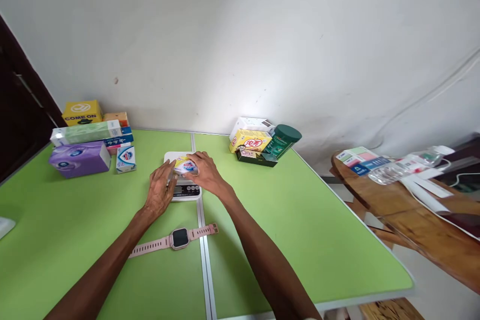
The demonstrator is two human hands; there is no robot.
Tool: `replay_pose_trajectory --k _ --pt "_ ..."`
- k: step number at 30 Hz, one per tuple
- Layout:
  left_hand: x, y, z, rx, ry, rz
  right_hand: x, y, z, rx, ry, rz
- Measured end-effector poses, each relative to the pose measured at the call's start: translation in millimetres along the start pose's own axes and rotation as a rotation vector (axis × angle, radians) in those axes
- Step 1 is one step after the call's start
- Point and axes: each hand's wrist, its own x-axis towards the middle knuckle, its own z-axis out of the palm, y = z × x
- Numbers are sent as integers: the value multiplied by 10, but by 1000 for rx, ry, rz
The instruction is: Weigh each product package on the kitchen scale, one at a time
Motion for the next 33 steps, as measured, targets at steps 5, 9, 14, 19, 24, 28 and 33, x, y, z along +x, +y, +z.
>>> replay_pose_trajectory --k 5,9,14,19,24,28,33 --pt "-31 361 -58 -85 -121 56 -472 533 -281 50 191 69" --pt "-74 426 -134 -132 -152 -5 -869 1346 -602 -100 357 229" --pt "-127 296 -256 -89 -125 -1 -1426 2239 -857 -280 348 585" --pt "-100 281 -297 -30 -60 1 -1687 2733 -874 -310 391 873" --pt "-71 270 -306 1 -19 -3 -1430 2840 -808 -251 450 910" --pt "-88 165 -302 11 -3 -13 -1175 2750 -801 -215 501 920" --pt "-151 107 -316 -2 26 -62 -1161 2727 -833 -205 443 986"
